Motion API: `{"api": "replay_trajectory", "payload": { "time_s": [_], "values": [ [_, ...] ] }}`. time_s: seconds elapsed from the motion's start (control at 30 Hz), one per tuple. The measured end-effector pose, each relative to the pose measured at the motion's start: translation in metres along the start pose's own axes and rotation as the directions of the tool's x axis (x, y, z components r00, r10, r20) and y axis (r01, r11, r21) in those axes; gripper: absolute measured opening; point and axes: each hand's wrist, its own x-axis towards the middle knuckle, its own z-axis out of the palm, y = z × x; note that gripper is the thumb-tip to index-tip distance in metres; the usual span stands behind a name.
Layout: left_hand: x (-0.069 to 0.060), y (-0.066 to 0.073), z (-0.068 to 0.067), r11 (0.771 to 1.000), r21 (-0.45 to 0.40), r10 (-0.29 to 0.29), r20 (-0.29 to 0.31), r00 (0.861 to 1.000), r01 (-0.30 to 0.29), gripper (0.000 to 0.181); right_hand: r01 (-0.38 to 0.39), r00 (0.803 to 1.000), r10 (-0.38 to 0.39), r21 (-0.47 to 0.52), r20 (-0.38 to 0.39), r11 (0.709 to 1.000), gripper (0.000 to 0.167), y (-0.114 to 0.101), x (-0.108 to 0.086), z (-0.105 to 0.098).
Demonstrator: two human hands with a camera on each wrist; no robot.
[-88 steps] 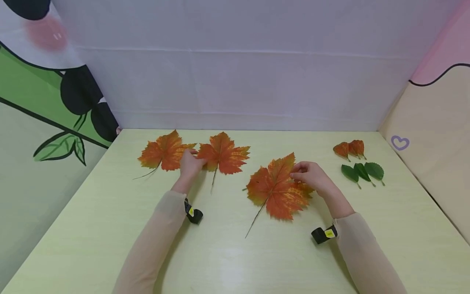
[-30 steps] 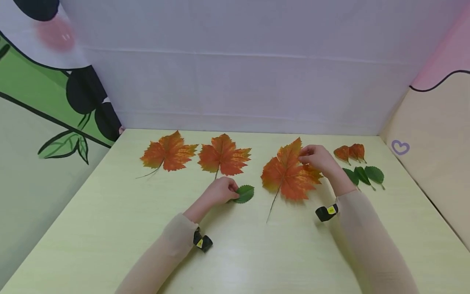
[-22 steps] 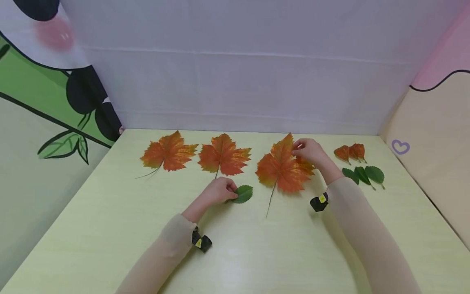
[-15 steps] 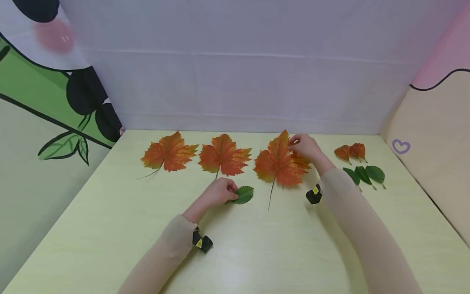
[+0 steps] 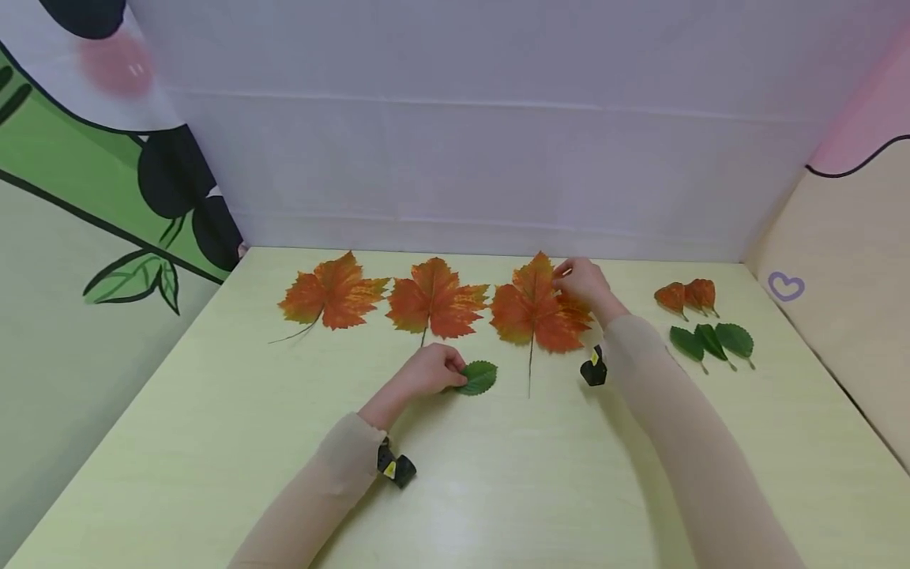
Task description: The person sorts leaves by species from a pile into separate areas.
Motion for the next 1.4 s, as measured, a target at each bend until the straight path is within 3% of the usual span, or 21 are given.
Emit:
{"api": "replay_trajectory", "payload": {
  "time_s": [0.73, 1.1, 1.4],
  "values": [
    [0.002, 0.003, 0.007, 1.000, 0.002, 0.011, 0.012, 1.000, -0.011, 0.012, -0.119, 0.989, 0.113, -0.053, -0.097, 0.992, 0.030, 0.013, 0.014, 0.007],
    [0.000, 0.006, 0.002, 1.000, 0.023, -0.008, 0.002, 1.000, 0.008, 0.012, -0.028, 0.997, 0.024, -0.044, -0.077, 0.999, 0.034, 0.018, 0.001, -0.010],
    [0.002, 0.014, 0.006, 0.998, 0.052, 0.038, -0.009, 0.999, -0.037, 0.012, 0.013, 0.999, -0.016, -0.052, -0.047, 0.999, 0.034, 0.042, -0.020, -0.037]
  ]
}}
